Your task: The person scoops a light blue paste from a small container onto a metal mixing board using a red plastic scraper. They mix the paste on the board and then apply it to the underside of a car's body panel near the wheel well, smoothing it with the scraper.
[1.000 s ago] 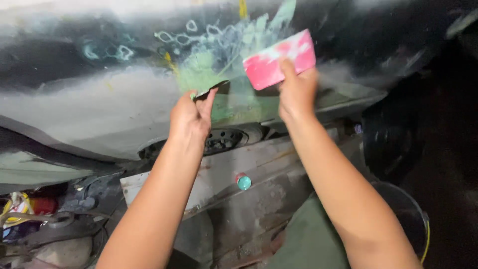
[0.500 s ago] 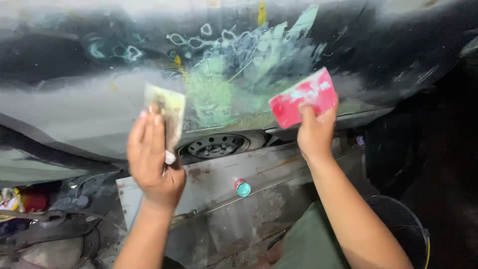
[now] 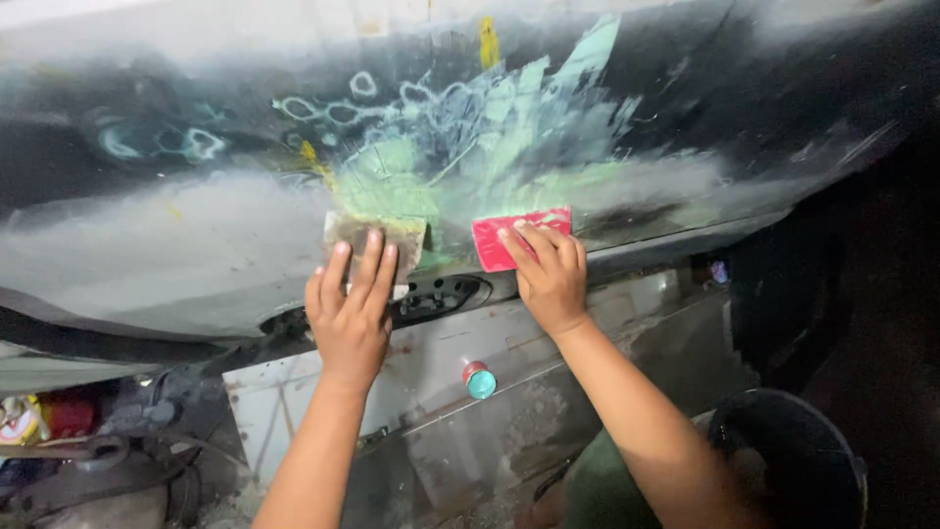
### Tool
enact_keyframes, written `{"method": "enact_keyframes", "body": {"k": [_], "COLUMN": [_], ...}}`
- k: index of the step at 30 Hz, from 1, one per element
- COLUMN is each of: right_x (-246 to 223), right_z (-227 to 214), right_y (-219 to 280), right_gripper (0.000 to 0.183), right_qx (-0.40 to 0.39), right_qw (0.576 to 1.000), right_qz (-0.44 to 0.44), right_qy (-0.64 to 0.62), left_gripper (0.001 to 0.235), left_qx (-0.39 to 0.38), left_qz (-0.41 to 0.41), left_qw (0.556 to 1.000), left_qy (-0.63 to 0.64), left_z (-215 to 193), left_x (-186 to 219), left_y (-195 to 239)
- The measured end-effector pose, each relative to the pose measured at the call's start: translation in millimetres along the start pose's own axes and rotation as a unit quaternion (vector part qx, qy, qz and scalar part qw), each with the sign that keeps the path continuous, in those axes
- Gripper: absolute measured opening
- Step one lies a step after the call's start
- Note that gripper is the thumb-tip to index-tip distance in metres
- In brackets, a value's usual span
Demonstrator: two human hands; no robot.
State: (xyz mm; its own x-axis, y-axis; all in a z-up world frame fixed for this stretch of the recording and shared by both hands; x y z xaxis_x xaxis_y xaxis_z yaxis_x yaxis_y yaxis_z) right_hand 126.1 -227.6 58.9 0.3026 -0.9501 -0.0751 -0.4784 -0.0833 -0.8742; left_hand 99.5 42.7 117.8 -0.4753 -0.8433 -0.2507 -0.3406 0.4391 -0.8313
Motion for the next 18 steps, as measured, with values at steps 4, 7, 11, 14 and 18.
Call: {"method": "enact_keyframes", "body": {"k": [4, 7, 11, 14, 18], "right_x": [4.1, 9.3, 28.3, 28.9, 54.6], "right_z": [11.9, 19.4, 29.8, 21.6, 97.2], "right_y": [28.6, 50.4, 117.1, 160.4, 265.2], "right_gripper": [0.040, 0.043, 0.044, 0.031, 0.047], "right_qx": [-0.002, -0.033, -0.153, -0.184, -0.035], "right_qw": [1.000, 0.999, 0.984, 0.941, 0.537], "right_qz": [0.010, 0.009, 0.093, 0.278, 0.728], "right_qy": [0.001, 0.014, 0.006, -0.052, -0.424], "left_gripper": [0.043, 0.043, 0.041, 0.047, 0.051], "left_qx": [-0.022, -0.021, -0.045, -0.133, -0.232], "left_qz": [-0.018, -0.045, -0.048, -0.084, -0.300], "left_qw": [1.000, 0.999, 0.997, 0.986, 0.904], "left_qy": [0.000, 0.016, 0.036, 0.064, 0.197], "left_z": [23.6, 34.7, 39.6, 45.6, 54.2], "left_x": [12.7, 26.8, 40.3, 50.5, 57.6], "left_y": [31.4, 47.5, 65.5, 93.8, 142.6]}}
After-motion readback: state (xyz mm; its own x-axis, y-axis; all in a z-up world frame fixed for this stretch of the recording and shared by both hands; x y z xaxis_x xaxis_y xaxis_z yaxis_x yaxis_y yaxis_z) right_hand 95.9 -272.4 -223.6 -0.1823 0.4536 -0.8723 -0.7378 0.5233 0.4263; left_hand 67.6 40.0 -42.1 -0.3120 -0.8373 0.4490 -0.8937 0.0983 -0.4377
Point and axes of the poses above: each hand's wrist, its own y-axis away from the middle knuckle, its own z-axis out of the palm, x = y × z, the point moved 4 cm from there along -y, towards the middle knuckle, and after that the axes turned 9 degrees about z, right-handed, at the moved point
